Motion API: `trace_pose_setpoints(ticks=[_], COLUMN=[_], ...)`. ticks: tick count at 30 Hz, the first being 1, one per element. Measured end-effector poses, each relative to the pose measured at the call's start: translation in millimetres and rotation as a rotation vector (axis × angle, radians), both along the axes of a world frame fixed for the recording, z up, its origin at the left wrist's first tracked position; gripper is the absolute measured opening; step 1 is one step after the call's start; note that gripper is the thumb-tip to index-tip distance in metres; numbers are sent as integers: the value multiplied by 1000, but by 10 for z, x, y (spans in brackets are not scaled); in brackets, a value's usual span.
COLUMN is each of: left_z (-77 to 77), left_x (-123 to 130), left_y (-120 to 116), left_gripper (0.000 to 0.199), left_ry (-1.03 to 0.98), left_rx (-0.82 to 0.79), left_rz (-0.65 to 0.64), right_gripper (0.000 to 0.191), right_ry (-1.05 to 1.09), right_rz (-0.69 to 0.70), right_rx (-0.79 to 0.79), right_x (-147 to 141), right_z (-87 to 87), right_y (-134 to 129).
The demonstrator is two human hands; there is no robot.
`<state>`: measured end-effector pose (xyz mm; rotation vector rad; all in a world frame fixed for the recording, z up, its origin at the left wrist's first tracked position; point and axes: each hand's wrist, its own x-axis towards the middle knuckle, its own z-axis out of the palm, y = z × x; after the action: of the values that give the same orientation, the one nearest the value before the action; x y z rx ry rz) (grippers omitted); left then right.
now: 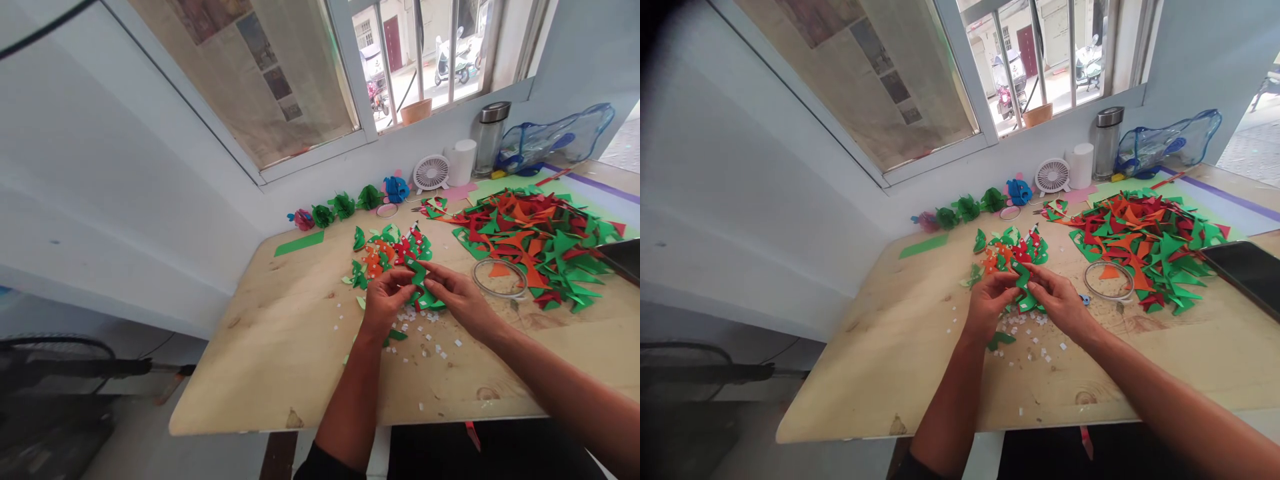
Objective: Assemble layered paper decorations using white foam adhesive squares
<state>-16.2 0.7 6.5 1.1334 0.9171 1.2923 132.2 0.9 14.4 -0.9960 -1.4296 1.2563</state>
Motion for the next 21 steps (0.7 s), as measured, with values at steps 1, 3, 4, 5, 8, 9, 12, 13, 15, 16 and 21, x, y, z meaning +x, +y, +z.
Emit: trace_pose_setpoints(ticks=[1,3,4,5,8,9,12,13,15,16,21], left_z=[7,13,12,10,0,-3,-8,-8,-10,-12,-45], left_x=[0,-2,-2,0,19,30,68,80,99,103,87], left_y=[-1,0,2,5,11,11,3,0,-3,-2,19], left_gripper=[18,20,22,25,31,31,30,30,28,27,28], left_ry=[-8,-14,-20,-27,-56,-59,-41,-33,-23,-24,-85], left_rx=[-15,-32,-34,-34,-63,-91,-190,-210,-216,-210,-240], left_rz=[3,2,0,0,36,55,84,86,94,98,63], right_gripper=[45,45,45,45,47,47,46,46,47,47,48], right_ry=[6,15,24,34,21,-6,-106,-133,-181,-200,-225], right_rz=[3,0,-2,-2,-8,-19,-65,-72,-73,-69,-52], right_rx=[-6,-17,-22,-28,-23,-7,74,98,130,138,165], right_x=[0,-1,-2,-3,-7,-8,-8,-7,-2,1,13], right_z=[6,9,5,-1,-32,-45,-83,-94,-112,-120,-141], right_y=[-3,-3,-2,1,8,10,10,9,6,4,1])
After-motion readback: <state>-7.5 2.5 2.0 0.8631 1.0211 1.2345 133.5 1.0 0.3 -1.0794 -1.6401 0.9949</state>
